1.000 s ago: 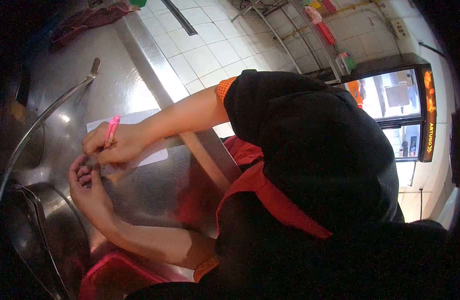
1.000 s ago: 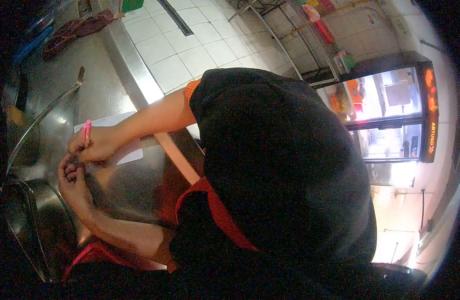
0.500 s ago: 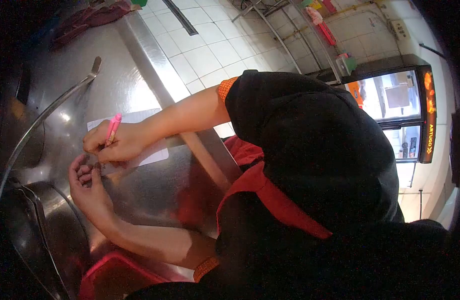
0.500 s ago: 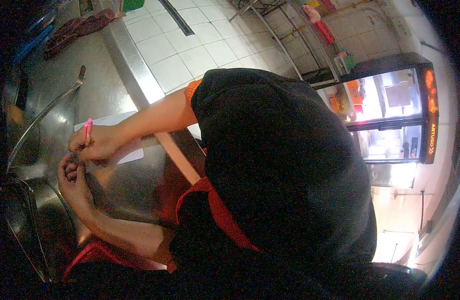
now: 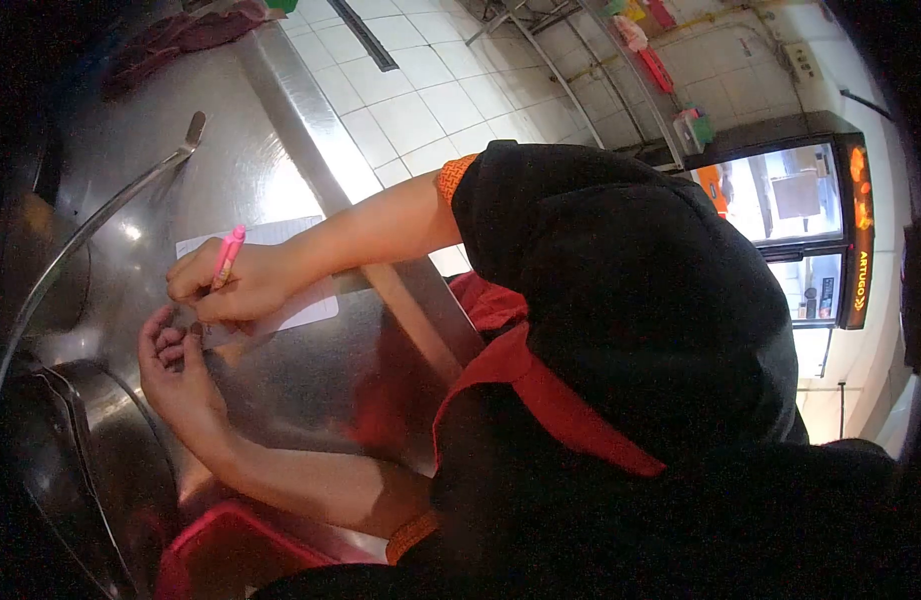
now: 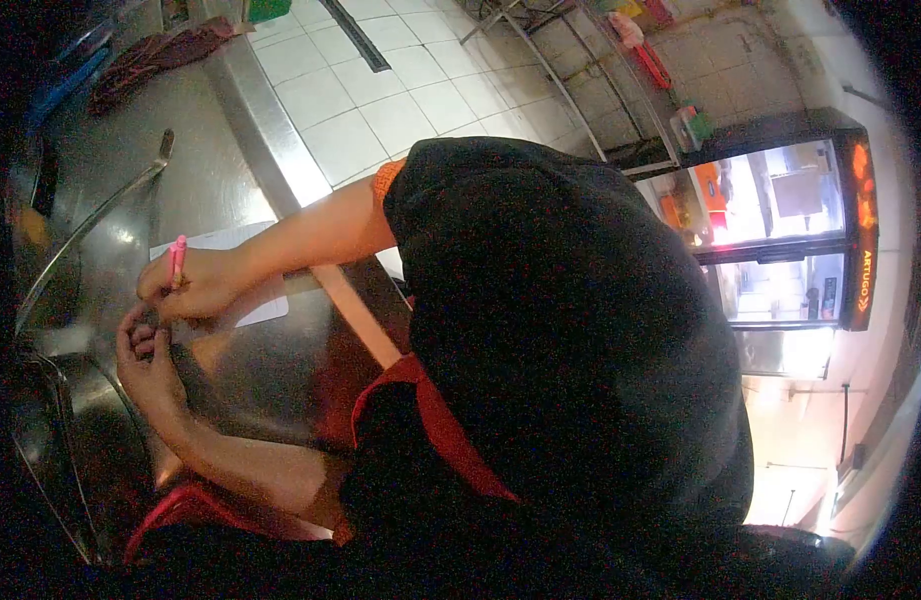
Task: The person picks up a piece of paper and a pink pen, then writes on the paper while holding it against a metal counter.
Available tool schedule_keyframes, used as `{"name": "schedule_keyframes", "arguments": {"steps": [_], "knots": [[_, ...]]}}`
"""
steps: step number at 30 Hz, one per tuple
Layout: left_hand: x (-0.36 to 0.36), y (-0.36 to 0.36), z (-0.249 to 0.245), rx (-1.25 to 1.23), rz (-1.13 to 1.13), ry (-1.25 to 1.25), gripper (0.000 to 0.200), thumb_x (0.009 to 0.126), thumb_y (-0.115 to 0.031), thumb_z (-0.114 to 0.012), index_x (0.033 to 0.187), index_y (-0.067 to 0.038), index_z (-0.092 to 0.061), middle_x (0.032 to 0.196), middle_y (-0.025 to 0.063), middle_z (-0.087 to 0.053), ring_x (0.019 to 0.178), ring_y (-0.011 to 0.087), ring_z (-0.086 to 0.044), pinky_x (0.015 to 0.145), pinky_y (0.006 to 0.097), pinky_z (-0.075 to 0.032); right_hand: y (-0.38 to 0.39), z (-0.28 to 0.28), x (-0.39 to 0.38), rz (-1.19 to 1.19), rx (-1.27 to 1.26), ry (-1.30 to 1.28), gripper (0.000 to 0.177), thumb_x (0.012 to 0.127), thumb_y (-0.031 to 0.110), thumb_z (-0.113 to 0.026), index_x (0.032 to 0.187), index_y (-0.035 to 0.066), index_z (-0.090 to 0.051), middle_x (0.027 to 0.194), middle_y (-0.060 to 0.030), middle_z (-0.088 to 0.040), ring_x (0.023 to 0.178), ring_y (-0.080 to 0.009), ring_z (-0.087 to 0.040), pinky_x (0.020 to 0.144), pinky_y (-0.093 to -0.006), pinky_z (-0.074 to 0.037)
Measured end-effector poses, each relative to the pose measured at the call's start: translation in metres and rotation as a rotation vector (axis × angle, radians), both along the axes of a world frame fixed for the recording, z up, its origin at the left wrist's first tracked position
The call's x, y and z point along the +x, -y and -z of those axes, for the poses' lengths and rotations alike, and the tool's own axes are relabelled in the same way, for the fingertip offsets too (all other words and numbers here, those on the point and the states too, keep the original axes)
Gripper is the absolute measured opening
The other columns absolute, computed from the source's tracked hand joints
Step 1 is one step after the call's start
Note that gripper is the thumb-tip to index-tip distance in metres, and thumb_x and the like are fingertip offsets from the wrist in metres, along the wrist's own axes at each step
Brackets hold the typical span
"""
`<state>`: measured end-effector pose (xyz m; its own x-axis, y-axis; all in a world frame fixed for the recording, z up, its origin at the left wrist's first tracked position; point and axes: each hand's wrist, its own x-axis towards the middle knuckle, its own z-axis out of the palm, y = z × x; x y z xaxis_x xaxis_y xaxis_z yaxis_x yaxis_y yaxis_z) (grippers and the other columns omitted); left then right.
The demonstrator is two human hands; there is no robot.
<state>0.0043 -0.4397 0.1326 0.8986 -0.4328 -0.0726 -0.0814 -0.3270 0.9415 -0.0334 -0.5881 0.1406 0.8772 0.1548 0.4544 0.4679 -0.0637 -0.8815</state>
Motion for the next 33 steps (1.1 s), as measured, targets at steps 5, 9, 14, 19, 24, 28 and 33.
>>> {"name": "schedule_keyframes", "arguments": {"steps": [5, 9, 14, 19, 24, 28, 33], "knots": [[0.001, 0.001, 0.002, 0.012, -0.026, -0.002, 0.033, 0.065, 0.004, -0.054, 0.097, -0.005, -0.050, 0.070, -0.0008, -0.045, 0.059, 0.0061, -0.039, 0.057, 0.0169, -0.036, 0.001, 0.003, 0.000, 0.006, -0.017, -0.056, 0.015, 0.063, 0.003, -0.047, 0.056, -0.002, -0.035, 0.056, -0.0090, -0.036, 0.053, -0.0173, -0.039, 0.046, -0.0287, -0.032], [-0.001, -0.001, 0.002, 0.020, -0.023, 0.013, 0.033, 0.066, 0.004, -0.053, 0.097, -0.006, -0.050, 0.070, -0.0008, -0.045, 0.059, 0.0060, -0.039, 0.057, 0.0167, -0.036, 0.004, -0.003, -0.002, 0.012, -0.093, 0.035, 0.016, 0.062, 0.005, -0.047, 0.055, -0.002, -0.035, 0.055, -0.0099, -0.036, 0.054, -0.0198, -0.040, 0.049, -0.0305, -0.032], [-0.003, 0.001, -0.005, -0.009, -0.032, -0.014, 0.032, 0.065, 0.008, -0.051, 0.095, -0.004, -0.050, 0.071, -0.0001, -0.042, 0.059, 0.0062, -0.038, 0.057, 0.0162, -0.035, -0.001, 0.002, 0.003, -0.014, -0.042, 0.047, 0.016, 0.063, 0.006, -0.047, 0.054, -0.001, -0.036, 0.053, -0.0088, -0.036, 0.053, -0.0180, -0.040, 0.048, -0.0301, -0.033], [-0.003, 0.000, -0.006, 0.012, -0.013, 0.023, 0.031, 0.066, 0.007, -0.052, 0.096, -0.004, -0.050, 0.071, -0.0001, -0.043, 0.060, 0.0068, -0.038, 0.058, 0.0172, -0.036, -0.001, -0.004, -0.003, -0.023, 0.104, -0.182, 0.016, 0.064, 0.005, -0.046, 0.053, 0.001, -0.036, 0.052, -0.0059, -0.039, 0.045, -0.0133, -0.043, 0.039, -0.0247, -0.034], [-0.003, -0.001, -0.007, 0.025, -0.012, 0.020, 0.031, 0.066, 0.004, -0.055, 0.096, -0.004, -0.050, 0.069, 0.0000, -0.044, 0.061, 0.0067, -0.039, 0.059, 0.0173, -0.036, 0.008, -0.011, -0.003, 0.085, 0.401, -0.404, 0.011, 0.067, 0.002, -0.044, 0.059, 0.001, -0.036, 0.054, -0.0058, -0.041, 0.038, -0.0142, -0.047, 0.034, -0.0242, -0.038], [0.000, 0.001, -0.005, 0.048, -0.014, 0.030, 0.031, 0.066, 0.002, -0.056, 0.096, -0.004, -0.050, 0.070, 0.0003, -0.044, 0.061, 0.0068, -0.039, 0.058, 0.0176, -0.036, 0.014, -0.008, 0.005, 0.164, 0.440, -0.238, 0.009, 0.065, -0.002, -0.044, 0.064, 0.001, -0.036, 0.062, -0.0074, -0.042, 0.045, -0.0144, -0.049, 0.038, -0.0244, -0.040], [-0.001, -0.001, -0.009, 0.070, -0.023, 0.031, 0.031, 0.066, 0.000, -0.057, 0.096, -0.004, -0.050, 0.070, 0.0000, -0.045, 0.061, 0.0081, -0.039, 0.060, 0.0191, -0.036, 0.015, -0.003, 0.010, 0.321, 0.237, 0.009, 0.011, 0.063, -0.004, -0.048, 0.068, 0.001, -0.040, 0.078, -0.0076, -0.039, 0.060, -0.0136, -0.050, 0.051, -0.0222, -0.042]]}}
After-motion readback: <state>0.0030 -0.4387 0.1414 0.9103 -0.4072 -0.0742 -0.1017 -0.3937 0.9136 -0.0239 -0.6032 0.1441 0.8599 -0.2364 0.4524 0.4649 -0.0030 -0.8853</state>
